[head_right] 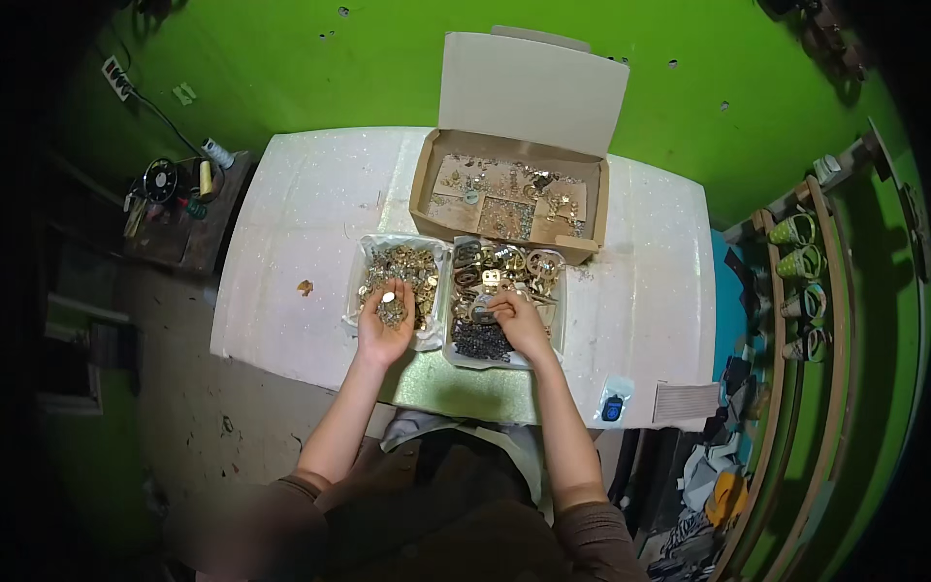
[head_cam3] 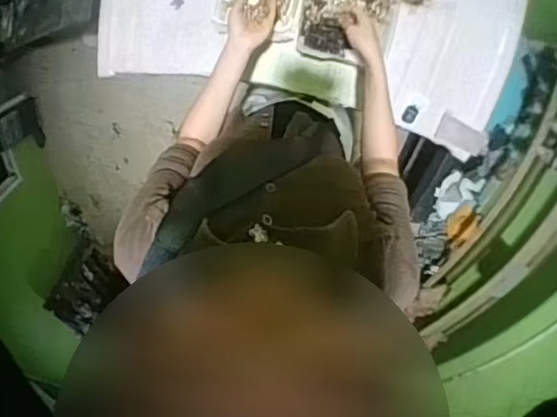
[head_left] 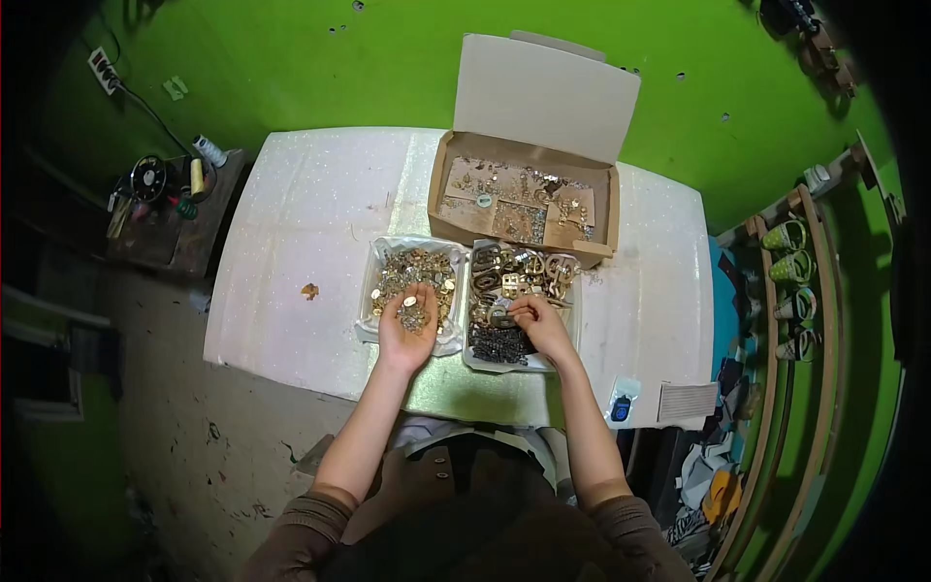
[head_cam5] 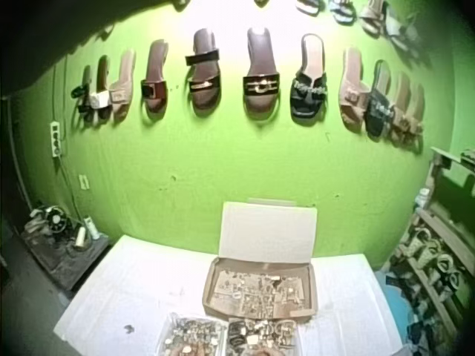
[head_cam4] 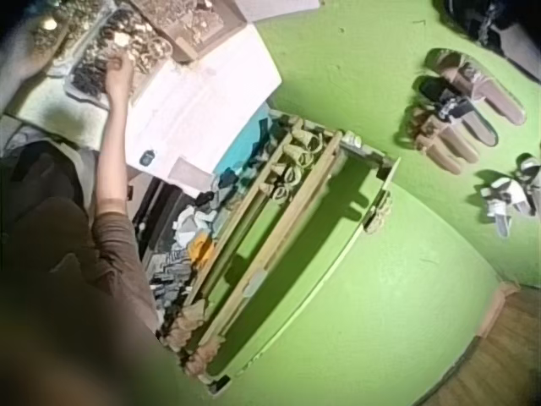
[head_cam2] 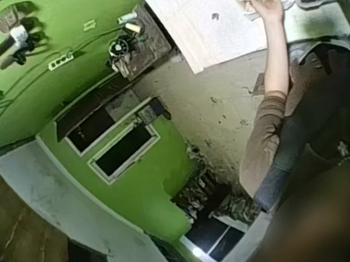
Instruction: Sorting through various small metal shoe buckles and hardware pieces from a container into a cardboard box.
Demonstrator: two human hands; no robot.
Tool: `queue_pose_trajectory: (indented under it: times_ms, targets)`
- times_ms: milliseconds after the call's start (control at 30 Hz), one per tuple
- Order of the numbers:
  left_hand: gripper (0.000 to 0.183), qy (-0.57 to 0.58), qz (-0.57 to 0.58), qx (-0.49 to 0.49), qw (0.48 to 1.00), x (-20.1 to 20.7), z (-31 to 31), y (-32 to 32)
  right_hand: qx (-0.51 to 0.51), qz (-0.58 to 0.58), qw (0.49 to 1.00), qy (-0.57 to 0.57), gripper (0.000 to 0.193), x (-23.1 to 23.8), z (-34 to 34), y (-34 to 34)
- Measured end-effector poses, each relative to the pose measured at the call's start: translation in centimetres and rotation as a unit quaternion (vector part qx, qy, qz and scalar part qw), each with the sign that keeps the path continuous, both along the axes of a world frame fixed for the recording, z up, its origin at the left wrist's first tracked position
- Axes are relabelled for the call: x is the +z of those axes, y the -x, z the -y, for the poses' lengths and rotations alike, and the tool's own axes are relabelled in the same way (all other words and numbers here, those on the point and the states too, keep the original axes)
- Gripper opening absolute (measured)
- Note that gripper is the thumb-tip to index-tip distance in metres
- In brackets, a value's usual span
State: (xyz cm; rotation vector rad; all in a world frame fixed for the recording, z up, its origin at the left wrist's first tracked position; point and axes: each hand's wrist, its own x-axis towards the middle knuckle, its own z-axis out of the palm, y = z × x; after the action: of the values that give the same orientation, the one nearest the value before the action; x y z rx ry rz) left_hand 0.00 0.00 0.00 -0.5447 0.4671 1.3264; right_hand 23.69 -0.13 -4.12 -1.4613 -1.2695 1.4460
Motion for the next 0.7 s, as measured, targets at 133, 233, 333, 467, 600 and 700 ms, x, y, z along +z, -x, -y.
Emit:
queue_pose_trajectory:
  times_ms: [133,233,333,467,600,700]
  targets:
    - [0.015,0.012,0.025,0.025,0.999,0.1,1.3,-1.2,0.030,0.140,0.989,-0.035,0.017,2.2,0.5,0.5]
    - [0.016,0.010,-0.003,0.027,1.000,0.3,1.5,-1.6,0.025,0.227,0.971,-0.074,0.016,2.9,0.7,0.7]
    - [0.017,0.005,-0.004,0.033,0.999,0.0,1.7,-1.6,0.025,0.280,0.948,-0.148,0.015,4.0,0.7,1.3]
    - [0.022,-0.019,-0.017,0.030,0.999,-0.9,1.8,-1.3,0.049,0.240,0.944,-0.220,0.015,6.6,0.5,3.3]
    - [0.028,-0.052,-0.029,0.002,0.998,-1.1,1.1,-1.0,0.128,0.202,0.920,-0.311,0.015,7.4,-0.4,6.3]
    - [0.030,-0.089,-0.070,-0.052,0.992,-0.9,0.8,-0.1,0.167,0.208,0.902,-0.341,0.016,8.0,-1.3,8.7]
